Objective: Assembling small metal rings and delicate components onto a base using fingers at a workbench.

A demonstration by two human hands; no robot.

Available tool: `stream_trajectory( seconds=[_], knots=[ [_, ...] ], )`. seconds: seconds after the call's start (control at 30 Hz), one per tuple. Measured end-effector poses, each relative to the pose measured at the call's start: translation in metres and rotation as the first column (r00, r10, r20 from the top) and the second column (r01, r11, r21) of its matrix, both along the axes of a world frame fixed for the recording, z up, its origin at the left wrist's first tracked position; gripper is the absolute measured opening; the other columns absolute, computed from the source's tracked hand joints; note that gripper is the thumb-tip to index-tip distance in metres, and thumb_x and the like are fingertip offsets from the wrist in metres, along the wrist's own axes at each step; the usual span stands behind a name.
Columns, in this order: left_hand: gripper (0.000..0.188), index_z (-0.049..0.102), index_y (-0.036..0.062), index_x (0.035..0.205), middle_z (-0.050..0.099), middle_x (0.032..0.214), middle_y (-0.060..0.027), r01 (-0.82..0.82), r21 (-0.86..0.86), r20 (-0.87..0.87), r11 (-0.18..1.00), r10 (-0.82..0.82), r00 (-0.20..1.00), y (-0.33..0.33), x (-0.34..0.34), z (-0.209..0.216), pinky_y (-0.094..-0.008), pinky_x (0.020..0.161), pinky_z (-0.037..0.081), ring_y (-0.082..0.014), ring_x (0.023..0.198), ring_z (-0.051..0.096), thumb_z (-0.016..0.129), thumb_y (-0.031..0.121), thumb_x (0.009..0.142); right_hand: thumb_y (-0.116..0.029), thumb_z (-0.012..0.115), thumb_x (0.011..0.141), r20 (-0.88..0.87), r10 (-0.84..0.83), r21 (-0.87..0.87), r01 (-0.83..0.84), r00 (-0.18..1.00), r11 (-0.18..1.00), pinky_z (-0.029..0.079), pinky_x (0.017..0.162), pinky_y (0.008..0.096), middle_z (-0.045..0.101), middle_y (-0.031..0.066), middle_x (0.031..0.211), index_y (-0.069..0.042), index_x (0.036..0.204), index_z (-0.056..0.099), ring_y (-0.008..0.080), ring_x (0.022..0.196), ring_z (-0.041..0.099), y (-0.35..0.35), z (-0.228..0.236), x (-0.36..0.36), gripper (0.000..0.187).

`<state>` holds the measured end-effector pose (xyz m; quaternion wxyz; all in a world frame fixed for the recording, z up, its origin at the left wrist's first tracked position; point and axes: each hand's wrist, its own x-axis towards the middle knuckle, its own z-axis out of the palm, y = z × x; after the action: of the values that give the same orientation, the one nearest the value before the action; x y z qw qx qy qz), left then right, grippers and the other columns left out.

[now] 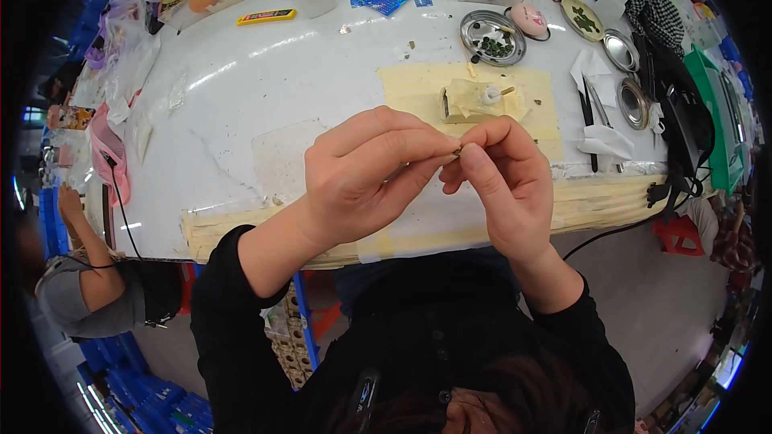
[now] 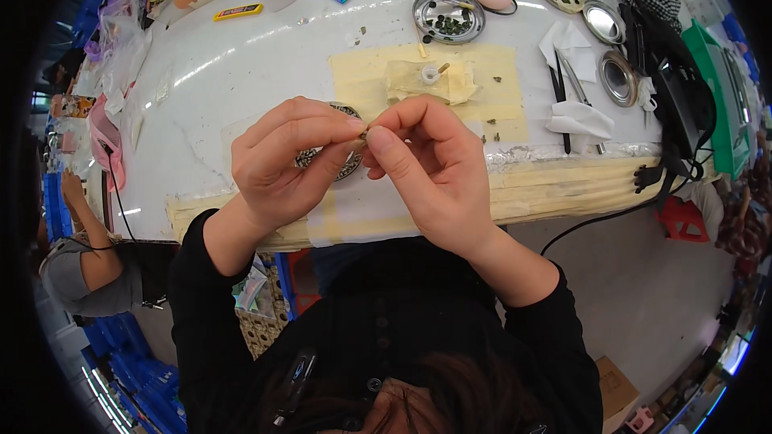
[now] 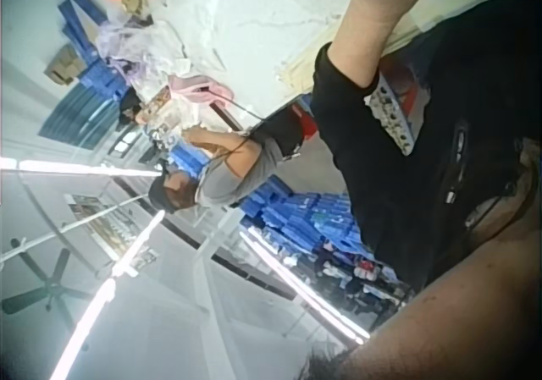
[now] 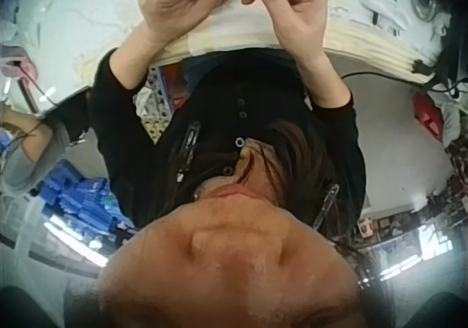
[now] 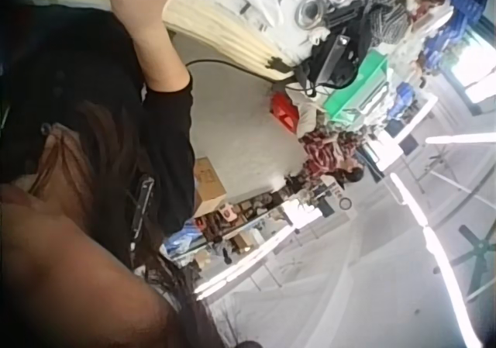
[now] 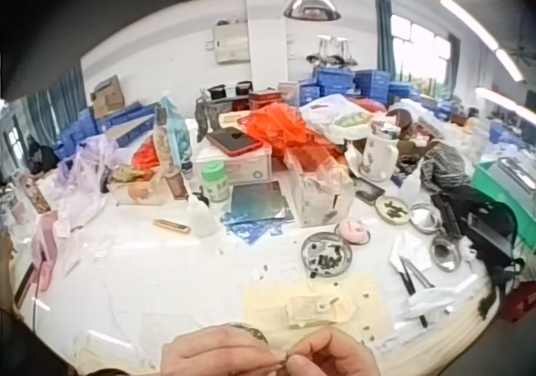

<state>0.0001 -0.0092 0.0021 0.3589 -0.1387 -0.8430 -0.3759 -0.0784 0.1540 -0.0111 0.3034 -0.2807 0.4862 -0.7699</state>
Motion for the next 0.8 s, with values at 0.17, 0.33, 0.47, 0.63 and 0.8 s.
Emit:
stream_trajectory(
  seconds=[0.17, 0.33, 0.47, 0.63, 0.8],
  knots=[
    [0.022, 0.068, -0.0019, 0.093, 0.067, 0.082, -0.0115, -0.011, -0.010, 0.018, 1.000, 0.011, 1.000, 0.001, 0.001, 0.000, -0.0276, 0.061, 0.052, -0.0210, 0.072, 0.066, 0.073, -0.010, 0.073, -0.005, 0.062, 0.093, -0.022, -0.046, 0.000, 0.046, 0.999, 0.999, 0.050, 0.070, 0.0225, 0.061, 0.0043, 0.087, 0.001, 0.100, 0.055, 0.0078, 0.077, 0.058, 0.001, -0.001, 0.000, 0.011],
    [0.023, 0.068, -0.0013, 0.094, 0.066, 0.083, -0.0109, -0.025, -0.072, -0.067, 0.997, 0.020, 0.998, -0.002, -0.001, -0.003, -0.0278, 0.060, 0.052, -0.0211, 0.071, 0.066, 0.074, -0.009, 0.073, -0.004, 0.063, 0.092, 0.096, 0.040, 0.026, -0.043, 0.995, 0.999, 0.051, 0.071, 0.0222, 0.061, 0.0044, 0.091, 0.001, 0.100, 0.056, 0.0080, 0.079, 0.060, 0.000, 0.002, -0.001, 0.012],
    [0.025, 0.068, -0.0008, 0.094, 0.065, 0.082, -0.0104, -0.050, -0.143, -0.106, 0.988, 0.035, 0.994, -0.001, -0.002, -0.002, -0.0285, 0.059, 0.053, -0.0215, 0.071, 0.065, 0.075, -0.009, 0.071, -0.003, 0.065, 0.091, 0.064, 0.035, -0.001, -0.035, 0.997, 0.999, 0.052, 0.071, 0.0224, 0.061, 0.0041, 0.092, 0.001, 0.100, 0.057, 0.0082, 0.080, 0.060, 0.001, -0.003, -0.003, 0.013],
    [0.026, 0.068, -0.0005, 0.094, 0.065, 0.083, -0.0103, -0.059, -0.171, -0.097, 0.983, 0.042, 0.994, -0.001, -0.001, -0.002, -0.0284, 0.059, 0.053, -0.0220, 0.071, 0.066, 0.075, -0.009, 0.070, -0.002, 0.064, 0.091, -0.232, -0.083, 0.039, 0.095, 0.969, 0.995, 0.053, 0.072, 0.0232, 0.063, 0.0054, 0.091, 0.001, 0.098, 0.057, 0.0090, 0.080, 0.061, 0.003, -0.002, -0.003, 0.011],
    [0.025, 0.068, -0.0005, 0.094, 0.066, 0.084, -0.0104, -0.025, -0.125, -0.075, 0.992, 0.016, 0.997, -0.001, 0.000, -0.002, -0.0286, 0.061, 0.053, -0.0215, 0.072, 0.066, 0.074, -0.009, 0.071, -0.009, 0.059, 0.095, 0.108, 0.097, 0.013, -0.099, 0.989, 0.995, 0.054, 0.073, 0.0255, 0.064, 0.0067, 0.089, 0.001, 0.101, 0.057, 0.0112, 0.079, 0.064, 0.005, -0.001, -0.009, 0.012]
  ],
)
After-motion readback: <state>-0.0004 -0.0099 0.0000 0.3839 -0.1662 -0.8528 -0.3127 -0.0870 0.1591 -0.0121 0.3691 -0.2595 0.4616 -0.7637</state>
